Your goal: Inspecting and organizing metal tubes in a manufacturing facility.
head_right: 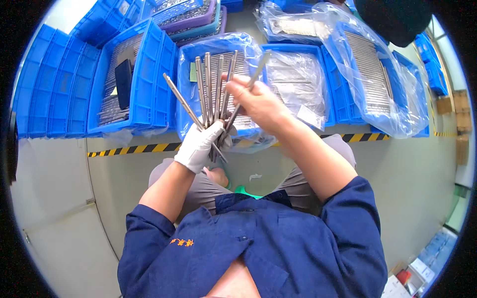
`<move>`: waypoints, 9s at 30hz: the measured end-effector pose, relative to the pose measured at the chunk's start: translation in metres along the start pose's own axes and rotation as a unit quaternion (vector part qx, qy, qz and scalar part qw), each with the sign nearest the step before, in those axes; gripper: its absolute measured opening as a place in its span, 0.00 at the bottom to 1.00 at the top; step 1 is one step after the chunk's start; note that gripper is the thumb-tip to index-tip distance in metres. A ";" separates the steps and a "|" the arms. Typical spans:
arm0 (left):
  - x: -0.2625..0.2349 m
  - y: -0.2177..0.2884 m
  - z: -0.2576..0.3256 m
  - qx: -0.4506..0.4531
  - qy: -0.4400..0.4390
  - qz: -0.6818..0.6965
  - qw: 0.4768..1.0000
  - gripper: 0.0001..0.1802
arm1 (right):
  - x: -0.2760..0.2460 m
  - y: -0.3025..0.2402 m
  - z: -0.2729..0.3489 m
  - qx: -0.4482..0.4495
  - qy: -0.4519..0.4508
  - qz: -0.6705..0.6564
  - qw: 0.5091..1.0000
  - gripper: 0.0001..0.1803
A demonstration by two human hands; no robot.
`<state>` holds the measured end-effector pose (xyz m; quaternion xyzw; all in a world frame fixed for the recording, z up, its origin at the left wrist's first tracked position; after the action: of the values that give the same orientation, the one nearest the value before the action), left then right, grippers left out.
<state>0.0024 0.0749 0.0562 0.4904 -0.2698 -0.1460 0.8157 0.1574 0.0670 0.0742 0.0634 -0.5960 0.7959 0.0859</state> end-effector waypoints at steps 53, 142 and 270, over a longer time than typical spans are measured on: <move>0.002 -0.039 -0.010 -0.098 -0.177 0.272 0.941 0.08 | 0.040 0.033 0.063 -0.476 0.035 0.582 0.659 0.19; 0.004 0.020 0.012 -0.033 -0.008 -0.093 0.995 0.10 | -0.046 -0.026 0.020 -0.216 0.061 0.010 0.975 0.17; 0.016 0.004 0.026 -0.124 -0.301 -0.301 0.896 0.22 | -0.071 -0.028 0.021 -0.078 -0.189 -0.001 0.979 0.17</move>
<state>0.0000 0.0496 0.0742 0.3758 -0.3217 -0.5577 0.6665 0.2322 0.0507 0.0920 0.2063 -0.6619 0.7203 -0.0228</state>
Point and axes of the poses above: each hand's wrist, its own z-axis away from the middle knuckle, its own x-axis out of the palm, y = z × x, the point moved 2 cm from there along -z, towards the middle knuckle, and after that the axes turned 2 degrees about z, right-handed, at the moved point
